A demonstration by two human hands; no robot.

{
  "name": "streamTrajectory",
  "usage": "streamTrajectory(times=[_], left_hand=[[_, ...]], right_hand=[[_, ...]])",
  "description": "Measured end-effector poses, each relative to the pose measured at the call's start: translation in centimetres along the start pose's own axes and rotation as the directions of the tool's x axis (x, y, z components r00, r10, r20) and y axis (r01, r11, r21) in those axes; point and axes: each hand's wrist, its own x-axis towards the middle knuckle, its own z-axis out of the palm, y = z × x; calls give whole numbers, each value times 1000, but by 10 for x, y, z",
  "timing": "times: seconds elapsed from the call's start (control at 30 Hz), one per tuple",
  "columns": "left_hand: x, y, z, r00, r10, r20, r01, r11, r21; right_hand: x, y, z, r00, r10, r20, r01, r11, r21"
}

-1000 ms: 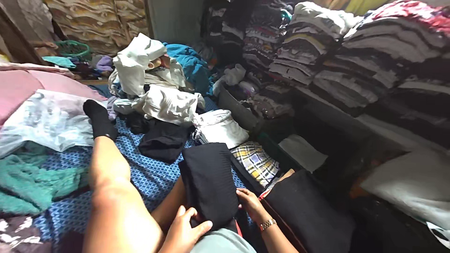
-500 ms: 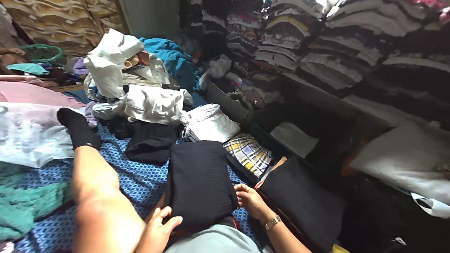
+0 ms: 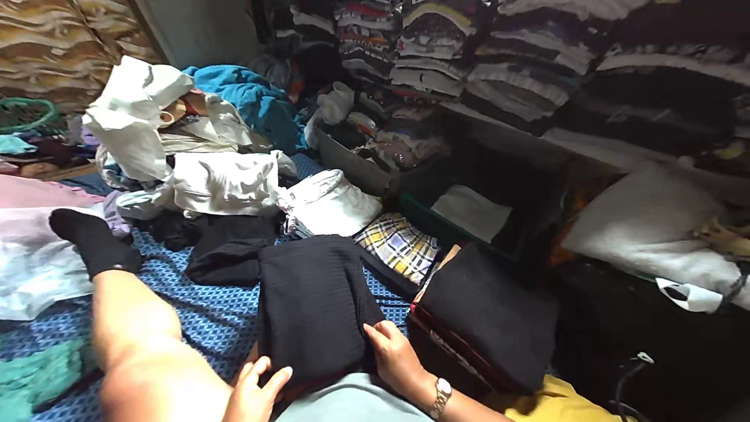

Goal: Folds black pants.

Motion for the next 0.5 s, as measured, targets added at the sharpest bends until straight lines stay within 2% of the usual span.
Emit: streamTrajectory(times=[0.1,0.13,0.2,0.27,0.33,0.43,0.5], left_hand=[[0,0,0,1000,5,2,-5,1000,24],[1,-1,0,1000,5,1,-5,1000,25],[1,-1,0,1000,-1,-3,1,1000,17],[0,-1,0,1000,-2,-5,3,1000,16],[0,-1,0,1000,-1,-3,1,1000,16],[1,-2,-1,1000,-3,2,3,1000,14],[2,-3,-1,1000,-3,-4,3,1000,-4]], right_hand=[[-4,6,4,998,-40,-55,40,999,12],[-3,7,3,999,25,-42,-22,996,85],[4,6,-8,951,296,92,-310,918,247],[16,12,-17,784,552,285,-621,713,327],[24,23,-22,609,657,444,-792,467,394],[29,35,-21,461,662,591,-845,124,521],[33,39,-21,403,660,634,-827,-34,561]])
